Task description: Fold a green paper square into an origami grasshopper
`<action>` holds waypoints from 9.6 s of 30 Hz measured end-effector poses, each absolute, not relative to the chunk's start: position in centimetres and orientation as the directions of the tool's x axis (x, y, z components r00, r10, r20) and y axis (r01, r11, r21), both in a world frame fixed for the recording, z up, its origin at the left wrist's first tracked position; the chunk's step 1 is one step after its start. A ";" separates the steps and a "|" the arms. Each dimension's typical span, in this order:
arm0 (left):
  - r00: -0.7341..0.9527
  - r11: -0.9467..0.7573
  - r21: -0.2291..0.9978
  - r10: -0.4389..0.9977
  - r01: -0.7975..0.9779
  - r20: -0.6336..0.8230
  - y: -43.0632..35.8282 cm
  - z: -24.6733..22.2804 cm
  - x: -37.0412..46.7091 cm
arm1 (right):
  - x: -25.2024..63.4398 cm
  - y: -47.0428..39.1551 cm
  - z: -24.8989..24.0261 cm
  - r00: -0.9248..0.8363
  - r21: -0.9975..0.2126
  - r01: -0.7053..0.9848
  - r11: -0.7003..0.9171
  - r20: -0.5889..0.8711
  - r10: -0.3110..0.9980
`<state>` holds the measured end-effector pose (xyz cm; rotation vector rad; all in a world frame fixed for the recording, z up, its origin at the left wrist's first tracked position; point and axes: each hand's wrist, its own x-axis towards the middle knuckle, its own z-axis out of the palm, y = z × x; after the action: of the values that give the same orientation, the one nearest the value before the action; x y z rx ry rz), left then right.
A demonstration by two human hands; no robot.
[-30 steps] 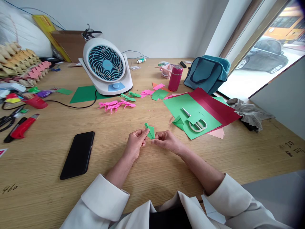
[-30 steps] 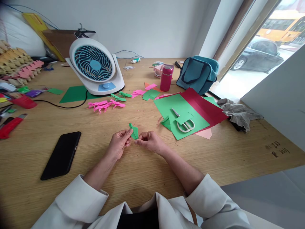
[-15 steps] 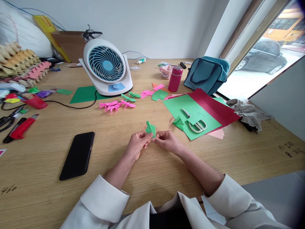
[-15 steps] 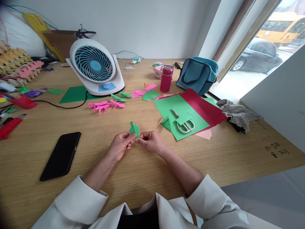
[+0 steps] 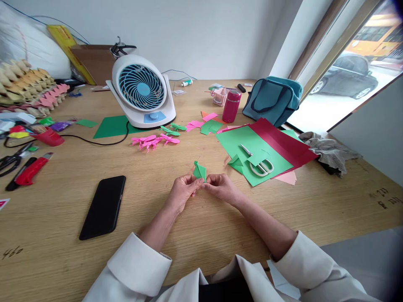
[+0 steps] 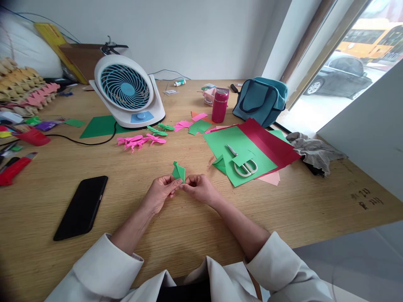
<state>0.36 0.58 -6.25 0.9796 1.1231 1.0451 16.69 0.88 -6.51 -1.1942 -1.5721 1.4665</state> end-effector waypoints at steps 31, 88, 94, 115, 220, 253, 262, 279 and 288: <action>0.101 0.102 0.975 0.991 -0.198 -0.084 1.2 -6.6 -0.3 | 16.9 0.9 -6.8 -0.444 -0.980 0.201 0.001 -0.090 0.891; 0.454 -0.443 0.651 0.875 0.617 0.165 -0.9 -7.5 0.0 | 19.9 -1.9 -7.6 -0.575 -0.443 0.604 0.662 0.333 0.747; 0.442 -0.432 0.639 0.883 0.636 0.156 -1.8 -7.3 0.1 | 20.1 -1.7 -7.7 -0.559 -0.551 0.550 0.627 0.315 0.767; 0.402 -0.433 0.686 0.889 0.585 0.218 -2.8 -7.4 0.1 | 19.6 -0.7 -7.6 -0.392 -0.753 0.532 0.388 0.188 0.901; 0.635 -0.642 0.036 0.764 0.766 0.116 -5.5 -6.9 0.2 | 21.0 -3.1 -7.4 -0.599 -0.426 0.613 0.665 0.297 0.743; 0.669 -0.668 0.107 0.743 0.736 0.038 -3.6 -6.7 -2.0 | 20.8 -3.0 -7.2 -0.637 -0.277 0.685 0.674 0.223 0.738; 0.668 -0.669 0.108 0.743 0.736 0.050 -4.0 -6.8 -2.2 | 20.3 -3.4 -7.1 -0.679 -0.061 0.714 0.697 0.181 0.711; 0.663 -0.670 0.175 0.741 0.721 0.108 -2.0 -7.4 -1.0 | 20.2 -3.4 -7.0 -0.689 -0.031 0.715 0.699 0.136 0.711; 0.657 -0.655 0.224 0.750 0.721 0.078 -2.4 -8.1 -1.5 | 20.4 -3.4 -7.0 -0.680 -0.022 0.722 0.692 0.162 0.715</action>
<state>-1.53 -2.45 -8.11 2.6985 1.2094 0.2439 20.45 -3.38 -7.05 -1.1729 -2.7416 -0.0649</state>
